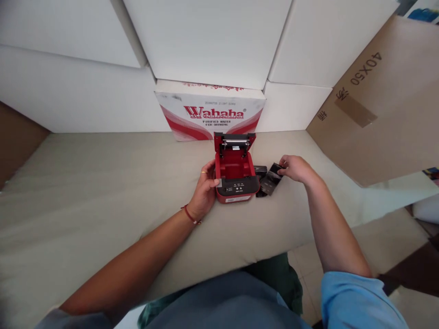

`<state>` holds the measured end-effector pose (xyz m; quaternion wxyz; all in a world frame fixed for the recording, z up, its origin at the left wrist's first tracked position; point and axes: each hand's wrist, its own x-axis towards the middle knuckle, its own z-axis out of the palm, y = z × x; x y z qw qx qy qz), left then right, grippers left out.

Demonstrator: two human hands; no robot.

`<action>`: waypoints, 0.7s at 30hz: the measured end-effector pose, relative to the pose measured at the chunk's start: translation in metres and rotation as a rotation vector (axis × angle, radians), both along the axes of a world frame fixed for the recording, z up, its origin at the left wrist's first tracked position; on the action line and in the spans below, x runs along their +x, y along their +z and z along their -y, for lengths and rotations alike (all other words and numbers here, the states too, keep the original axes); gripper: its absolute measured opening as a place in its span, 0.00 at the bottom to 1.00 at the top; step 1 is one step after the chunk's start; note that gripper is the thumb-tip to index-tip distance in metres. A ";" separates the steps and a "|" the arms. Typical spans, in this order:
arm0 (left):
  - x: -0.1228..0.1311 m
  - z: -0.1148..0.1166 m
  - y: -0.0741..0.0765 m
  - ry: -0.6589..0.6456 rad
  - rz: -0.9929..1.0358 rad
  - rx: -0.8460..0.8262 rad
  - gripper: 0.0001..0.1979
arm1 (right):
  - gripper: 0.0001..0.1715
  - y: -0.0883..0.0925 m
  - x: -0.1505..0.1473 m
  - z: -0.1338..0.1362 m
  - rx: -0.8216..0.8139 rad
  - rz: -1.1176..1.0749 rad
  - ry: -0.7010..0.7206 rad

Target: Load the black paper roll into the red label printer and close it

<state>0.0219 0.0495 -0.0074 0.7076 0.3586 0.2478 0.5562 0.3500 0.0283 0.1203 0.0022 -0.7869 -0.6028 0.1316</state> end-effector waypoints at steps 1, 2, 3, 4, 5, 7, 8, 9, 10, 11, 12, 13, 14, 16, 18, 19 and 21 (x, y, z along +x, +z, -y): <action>0.000 0.000 0.000 -0.002 -0.004 0.005 0.38 | 0.13 -0.010 -0.003 -0.003 0.008 -0.007 0.011; 0.000 -0.001 -0.001 -0.001 -0.006 0.007 0.38 | 0.16 -0.017 -0.005 -0.004 0.015 -0.014 0.022; -0.001 -0.001 0.000 0.002 -0.006 0.006 0.38 | 0.19 -0.021 -0.008 -0.003 0.024 -0.018 0.030; -0.001 -0.001 0.000 0.002 -0.005 0.004 0.38 | 0.22 -0.023 -0.009 -0.002 0.037 -0.017 0.035; -0.002 -0.001 0.000 -0.002 -0.005 0.002 0.38 | 0.23 -0.023 -0.011 0.000 0.057 -0.009 0.031; -0.003 0.000 0.002 -0.014 -0.010 0.000 0.38 | 0.23 -0.021 -0.016 0.003 0.120 0.006 0.026; -0.004 0.000 0.003 -0.022 -0.014 -0.001 0.38 | 0.24 -0.021 -0.020 0.004 0.147 0.005 0.057; -0.005 0.000 0.004 -0.027 -0.015 -0.004 0.38 | 0.24 -0.021 -0.025 0.004 0.158 -0.001 0.111; -0.005 0.000 0.004 -0.024 -0.012 -0.008 0.38 | 0.25 -0.023 -0.032 0.003 0.150 -0.008 0.178; -0.006 0.000 0.004 -0.019 -0.007 -0.012 0.38 | 0.25 -0.025 -0.040 0.001 0.127 -0.012 0.241; -0.006 -0.001 0.004 -0.013 -0.001 -0.015 0.38 | 0.26 -0.029 -0.048 -0.002 0.097 -0.008 0.287; -0.006 -0.001 0.003 -0.010 0.004 -0.015 0.38 | 0.27 -0.033 -0.056 -0.005 0.067 0.004 0.307; -0.005 -0.001 0.002 -0.009 0.010 -0.016 0.38 | 0.27 -0.037 -0.063 -0.008 0.045 0.019 0.302; -0.005 -0.002 0.001 -0.014 0.020 -0.016 0.38 | 0.25 -0.037 -0.069 -0.009 0.027 0.046 0.280; -0.004 -0.002 0.000 -0.019 0.024 -0.013 0.38 | 0.24 -0.024 -0.061 -0.001 0.050 0.053 0.257; -0.004 -0.002 0.000 -0.020 0.023 -0.008 0.38 | 0.24 -0.012 -0.052 0.007 0.084 0.031 0.240; -0.003 -0.001 0.001 -0.023 0.019 0.004 0.37 | 0.23 0.023 -0.026 0.030 0.190 -0.076 0.187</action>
